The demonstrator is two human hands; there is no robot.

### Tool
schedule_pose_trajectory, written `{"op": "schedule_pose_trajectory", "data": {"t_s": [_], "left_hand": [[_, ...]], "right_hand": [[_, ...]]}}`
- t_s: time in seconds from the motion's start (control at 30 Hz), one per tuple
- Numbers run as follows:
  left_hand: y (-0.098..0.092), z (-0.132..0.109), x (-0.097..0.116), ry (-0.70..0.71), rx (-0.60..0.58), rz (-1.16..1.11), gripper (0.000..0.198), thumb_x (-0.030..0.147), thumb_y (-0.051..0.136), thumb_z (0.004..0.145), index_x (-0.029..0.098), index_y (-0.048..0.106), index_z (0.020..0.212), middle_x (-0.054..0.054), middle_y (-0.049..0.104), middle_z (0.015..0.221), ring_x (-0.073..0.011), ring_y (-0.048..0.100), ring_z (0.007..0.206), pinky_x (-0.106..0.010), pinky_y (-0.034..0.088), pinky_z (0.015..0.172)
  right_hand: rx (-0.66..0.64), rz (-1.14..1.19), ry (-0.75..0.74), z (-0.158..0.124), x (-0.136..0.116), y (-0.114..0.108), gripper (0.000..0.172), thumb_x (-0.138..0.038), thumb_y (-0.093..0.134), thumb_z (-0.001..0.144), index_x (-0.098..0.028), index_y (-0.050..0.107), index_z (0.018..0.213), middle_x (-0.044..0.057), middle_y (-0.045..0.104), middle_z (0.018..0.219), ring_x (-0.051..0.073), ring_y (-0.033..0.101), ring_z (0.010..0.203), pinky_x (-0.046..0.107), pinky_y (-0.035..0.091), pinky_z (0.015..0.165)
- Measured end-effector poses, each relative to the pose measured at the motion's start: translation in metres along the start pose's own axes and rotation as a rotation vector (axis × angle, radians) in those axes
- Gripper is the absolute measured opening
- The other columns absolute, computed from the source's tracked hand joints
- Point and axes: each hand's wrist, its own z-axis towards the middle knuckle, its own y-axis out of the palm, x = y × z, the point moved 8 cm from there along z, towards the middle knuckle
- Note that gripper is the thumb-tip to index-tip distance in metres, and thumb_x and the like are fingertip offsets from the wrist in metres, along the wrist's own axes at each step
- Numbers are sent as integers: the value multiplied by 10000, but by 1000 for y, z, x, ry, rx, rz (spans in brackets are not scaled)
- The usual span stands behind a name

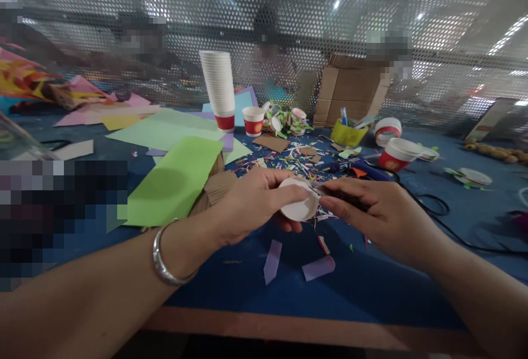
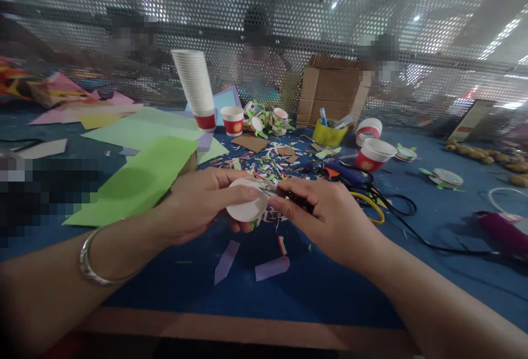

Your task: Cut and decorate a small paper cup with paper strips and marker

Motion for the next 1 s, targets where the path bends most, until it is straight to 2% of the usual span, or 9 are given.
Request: {"op": "schedule_pose_trajectory", "data": {"t_s": [0.17,0.27,0.43,0.67,0.83,1.0], "left_hand": [[-1,-1,0,28,11,73,189,313,678,899,125,697,893,-45,744,714,-102,674,526,-158,531,471],[-1,-2,2,44,12,68,175,308,678,899,134,696,886,-31,738,713,-96,669,522,-153,526,469],[-2,-1,1,14,-1,-2,179,308,661,910,146,683,837,-8,714,685,-85,655,502,-134,484,430],[-2,-1,2,39,-1,40,193,333,694,906,147,700,852,-1,729,709,-75,662,517,-125,498,448],[-4,-1,5,54,30,66,159,290,716,882,145,711,817,20,707,672,-58,634,528,-104,485,449],[-4,0,8,49,44,113,117,241,759,824,140,714,785,30,693,639,-54,611,530,-99,475,445]], "right_hand": [[-34,-16,-1,0,0,2,345,-438,520,1028,-201,689,844,31,782,924,180,716,786,278,483,653],[-49,0,11,0,2,2,365,-457,503,1033,-202,679,839,39,781,945,196,721,823,286,492,668],[-45,11,15,-1,4,2,350,-471,520,1021,-207,720,909,33,778,923,203,728,833,282,507,673],[7,12,62,-1,10,-1,367,-506,593,972,-221,760,1133,42,810,1084,226,757,929,296,564,773],[-51,-8,58,-3,11,2,398,-538,569,981,-224,753,1143,59,794,1154,254,754,1002,333,566,834],[-37,-60,14,-3,9,1,391,-493,551,998,-203,747,1174,75,794,1154,269,748,1014,346,560,845]]}}
